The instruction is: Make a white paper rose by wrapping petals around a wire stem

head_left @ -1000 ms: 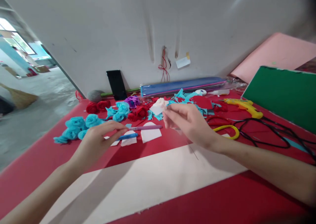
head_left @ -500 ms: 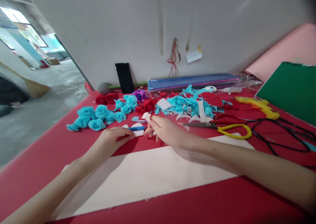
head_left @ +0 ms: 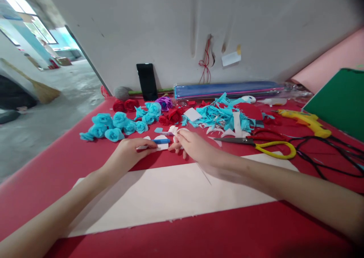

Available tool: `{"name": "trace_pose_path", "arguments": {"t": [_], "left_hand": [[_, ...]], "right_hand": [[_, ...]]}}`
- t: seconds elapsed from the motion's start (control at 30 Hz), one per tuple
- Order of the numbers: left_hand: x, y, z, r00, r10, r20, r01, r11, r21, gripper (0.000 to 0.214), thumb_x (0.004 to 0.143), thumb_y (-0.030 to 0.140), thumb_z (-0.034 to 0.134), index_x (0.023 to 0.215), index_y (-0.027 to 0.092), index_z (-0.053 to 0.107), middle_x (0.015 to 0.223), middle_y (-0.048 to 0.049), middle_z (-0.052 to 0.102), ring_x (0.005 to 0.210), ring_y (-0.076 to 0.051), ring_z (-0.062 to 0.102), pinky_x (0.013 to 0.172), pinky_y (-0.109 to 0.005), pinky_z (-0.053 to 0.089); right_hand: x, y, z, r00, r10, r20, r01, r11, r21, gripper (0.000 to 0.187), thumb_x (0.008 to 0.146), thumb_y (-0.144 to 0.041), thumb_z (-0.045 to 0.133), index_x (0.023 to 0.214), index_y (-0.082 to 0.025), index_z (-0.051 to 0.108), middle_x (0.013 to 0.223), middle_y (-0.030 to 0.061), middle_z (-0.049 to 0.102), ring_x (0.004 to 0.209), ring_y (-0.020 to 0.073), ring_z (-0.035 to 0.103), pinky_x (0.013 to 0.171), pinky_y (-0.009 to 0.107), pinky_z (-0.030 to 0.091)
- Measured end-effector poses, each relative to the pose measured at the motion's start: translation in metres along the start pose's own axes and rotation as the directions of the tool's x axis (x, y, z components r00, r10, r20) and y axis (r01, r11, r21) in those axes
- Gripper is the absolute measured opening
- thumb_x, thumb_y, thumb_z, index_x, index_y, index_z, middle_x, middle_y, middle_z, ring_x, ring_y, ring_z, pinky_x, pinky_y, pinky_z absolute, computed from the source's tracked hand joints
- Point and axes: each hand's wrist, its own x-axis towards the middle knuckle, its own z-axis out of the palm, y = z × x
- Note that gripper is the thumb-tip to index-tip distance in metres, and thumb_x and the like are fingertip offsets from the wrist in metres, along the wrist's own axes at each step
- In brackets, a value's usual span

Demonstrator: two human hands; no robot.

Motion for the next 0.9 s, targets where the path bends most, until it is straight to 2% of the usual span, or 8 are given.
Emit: {"name": "trace_pose_path", "arguments": {"t": [0.17, 0.37, 0.77, 0.9], "left_hand": [[0.001, -0.0042, -0.0018, 0.999, -0.024, 0.022, 0.024, 1.0, 0.003, 0.022, 0.086, 0.031, 0.049, 0.099, 0.016, 0.058, 0.104, -0.0056, 0.06, 0.09, -0.019, 0.058, 0.079, -0.037, 0.05], [0.0034, -0.0054, -0.0005, 1.0, -0.023, 0.013, 0.022, 1.0, 0.007, 0.022, 0.086, 0.031, 0.049, 0.1, 0.016, 0.058, 0.105, -0.0058, 0.059, 0.091, -0.019, 0.058, 0.079, -0.038, 0.05], [0.0036, -0.0086, 0.0002, 0.999, 0.047, -0.004, -0.047, 0.999, -0.001, 0.021, 0.086, 0.03, 0.05, 0.098, 0.015, 0.058, 0.101, -0.0057, 0.06, 0.087, -0.017, 0.059, 0.076, -0.036, 0.051], [0.0045, -0.0091, 0.0013, 0.999, 0.039, -0.015, -0.039, 0.999, 0.016, 0.02, 0.086, 0.03, 0.049, 0.096, 0.016, 0.059, 0.1, -0.0047, 0.061, 0.086, -0.017, 0.059, 0.075, -0.035, 0.051]], "right_hand": [[0.0035, 0.0044, 0.0011, 0.999, 0.016, 0.029, -0.017, 0.999, 0.027, 0.022, 0.091, -0.023, 0.027, 0.073, -0.017, 0.039, 0.082, 0.0076, 0.066, 0.051, 0.0077, 0.051, 0.042, 0.016, 0.04], [0.0048, 0.0041, 0.002, 0.999, 0.031, 0.034, -0.033, 0.999, 0.039, 0.022, 0.091, -0.022, 0.03, 0.073, -0.016, 0.041, 0.08, 0.0079, 0.064, 0.048, 0.0063, 0.048, 0.041, 0.016, 0.041], [0.0049, 0.0045, 0.0032, 0.998, 0.051, 0.03, -0.054, 0.993, 0.108, 0.022, 0.091, -0.021, 0.03, 0.073, -0.016, 0.042, 0.078, 0.0068, 0.066, 0.049, 0.0071, 0.051, 0.039, 0.015, 0.039], [0.0067, 0.0021, 0.0002, 0.998, 0.059, 0.02, -0.061, 0.989, 0.136, 0.025, 0.092, -0.022, 0.029, 0.072, -0.016, 0.042, 0.076, 0.0054, 0.065, 0.043, 0.0048, 0.047, 0.037, 0.015, 0.037]]}}
